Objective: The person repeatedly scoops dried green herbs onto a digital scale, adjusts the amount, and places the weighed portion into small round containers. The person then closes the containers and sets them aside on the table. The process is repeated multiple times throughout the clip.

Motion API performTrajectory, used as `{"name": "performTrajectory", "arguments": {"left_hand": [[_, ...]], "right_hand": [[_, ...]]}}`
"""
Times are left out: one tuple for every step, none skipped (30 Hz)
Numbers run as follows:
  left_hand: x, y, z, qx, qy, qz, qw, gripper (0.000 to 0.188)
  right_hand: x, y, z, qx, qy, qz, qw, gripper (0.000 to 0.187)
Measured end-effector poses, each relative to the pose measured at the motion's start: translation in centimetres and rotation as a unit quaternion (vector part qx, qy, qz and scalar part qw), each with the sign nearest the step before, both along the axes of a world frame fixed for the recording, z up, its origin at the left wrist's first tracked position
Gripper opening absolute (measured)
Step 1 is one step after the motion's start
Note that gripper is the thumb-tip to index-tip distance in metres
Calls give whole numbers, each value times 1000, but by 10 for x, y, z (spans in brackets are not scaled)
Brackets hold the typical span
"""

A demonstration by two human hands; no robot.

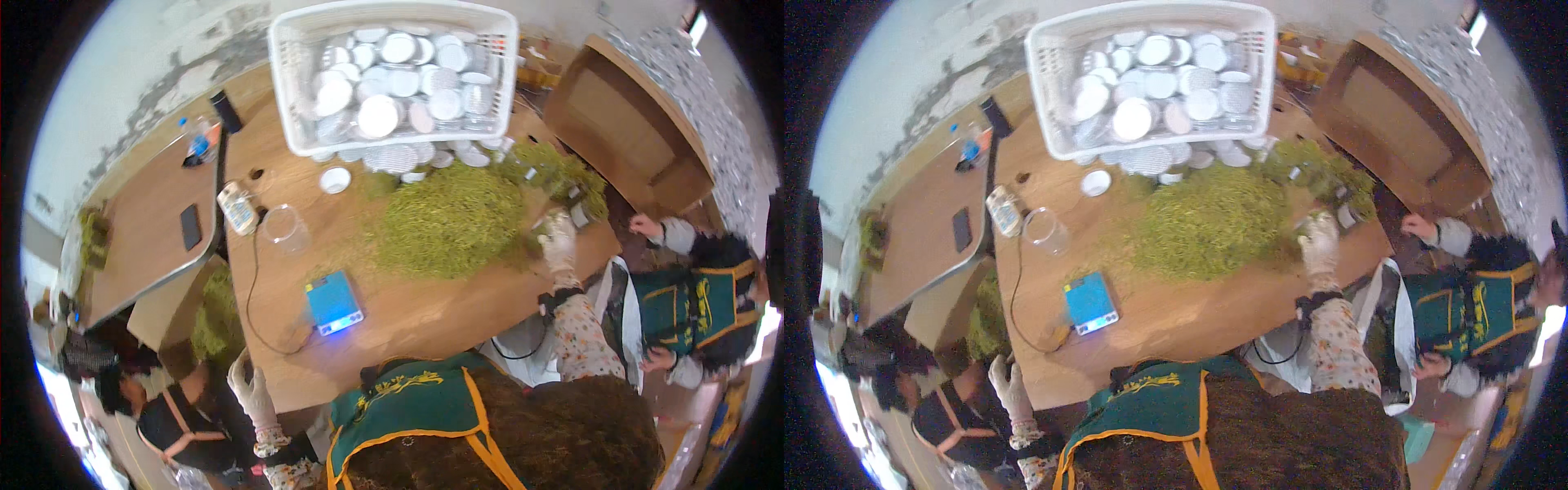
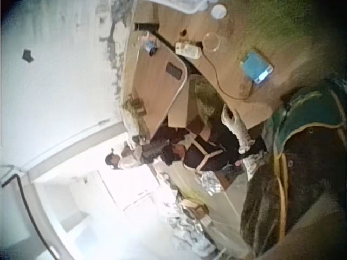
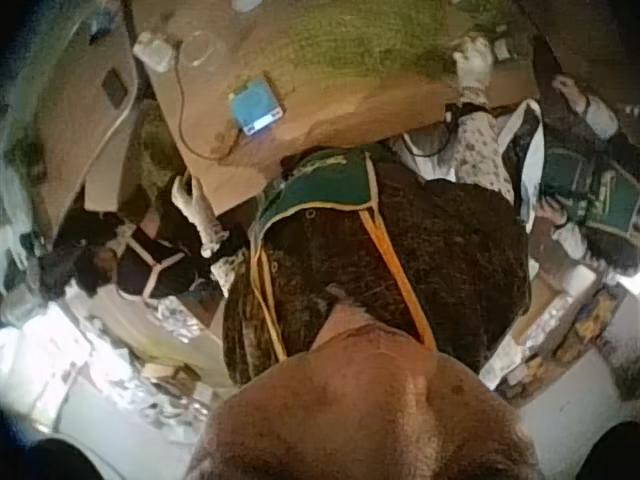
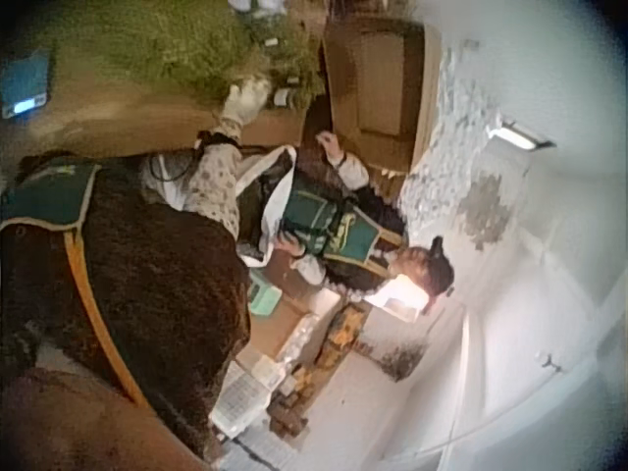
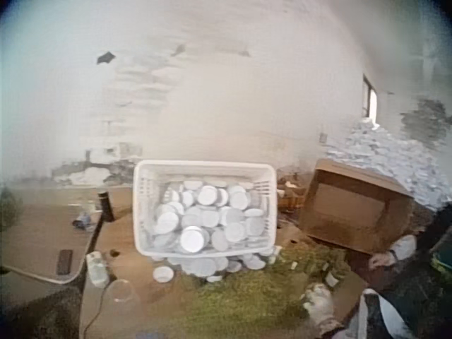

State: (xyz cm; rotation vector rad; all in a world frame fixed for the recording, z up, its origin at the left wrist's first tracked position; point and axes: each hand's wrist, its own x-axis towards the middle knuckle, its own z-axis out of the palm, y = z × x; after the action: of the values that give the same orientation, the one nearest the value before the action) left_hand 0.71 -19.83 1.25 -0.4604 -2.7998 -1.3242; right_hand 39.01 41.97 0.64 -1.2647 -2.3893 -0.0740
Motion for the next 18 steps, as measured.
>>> {"name": "performTrajectory", "arguments": {"left_hand": [[1, -4, -1, 25, -6, 30, 999, 44], [4, -12, -1, 66, 1, 49, 997, 44], [4, -19, -2, -5, 47, 63, 997, 45], [6, -24, -5, -14, 43, 76, 996, 45], [8, -29, -8, -12, 52, 79, 995, 44], [11, -32, -11, -11, 48, 85, 995, 44], [14, -35, -14, -1, 63, 74, 995, 43], [17, -35, -17, 6, 48, 72, 996, 43], [20, -34, -19, 14, 51, 53, 997, 42], [23, -30, -20, 25, 28, 45, 998, 42], [25, -27, -21, 16, 36, 21, 999, 41], [30, -22, -20, 23, 26, 9, 999, 41], [33, -18, -19, 19, 17, -3, 1000, 41], [37, -14, -17, 17, 14, -18, 1000, 42], [41, -9, -15, 66, -24, -21, 997, 41], [42, -7, -13, 38, -44, -20, 998, 41], [45, -4, -11, 24, -24, -28, 999, 41], [48, -2, -10, 7, 0, -35, 999, 41]], "right_hand": [[-4, -1, 15, 61, 7, 19, 998, 52], [-7, -5, 35, 76, -9, -10, 997, 51], [-14, -9, 58, 60, 31, 41, 997, 52], [-24, -15, 81, 14, 86, 70, 994, 53], [-42, -29, 95, -7, 151, 106, 983, 54], [-58, -46, 109, -17, 193, 125, 973, 54], [-75, -62, 122, 8, 158, 157, 975, 55], [-98, -86, 124, -11, 144, 197, 970, 55], [-119, -109, 123, -20, 135, 232, 963, 55], [-139, -131, 120, -20, 130, 268, 954, 55], [-162, -153, 111, -52, 102, 316, 942, 57], [-184, -176, 100, -69, 83, 369, 923, 59], [-204, -198, 89, -78, 64, 415, 904, 57], [-224, -218, 78, -71, 58, 468, 879, 56], [-244, -235, 68, -19, 39, 516, 856, 50], [-261, -249, 59, 36, 27, 563, 825, 44], [-277, -261, 51, 40, 35, 578, 814, 40], [-291, -271, 44, 40, 42, 591, 804, 35]]}}
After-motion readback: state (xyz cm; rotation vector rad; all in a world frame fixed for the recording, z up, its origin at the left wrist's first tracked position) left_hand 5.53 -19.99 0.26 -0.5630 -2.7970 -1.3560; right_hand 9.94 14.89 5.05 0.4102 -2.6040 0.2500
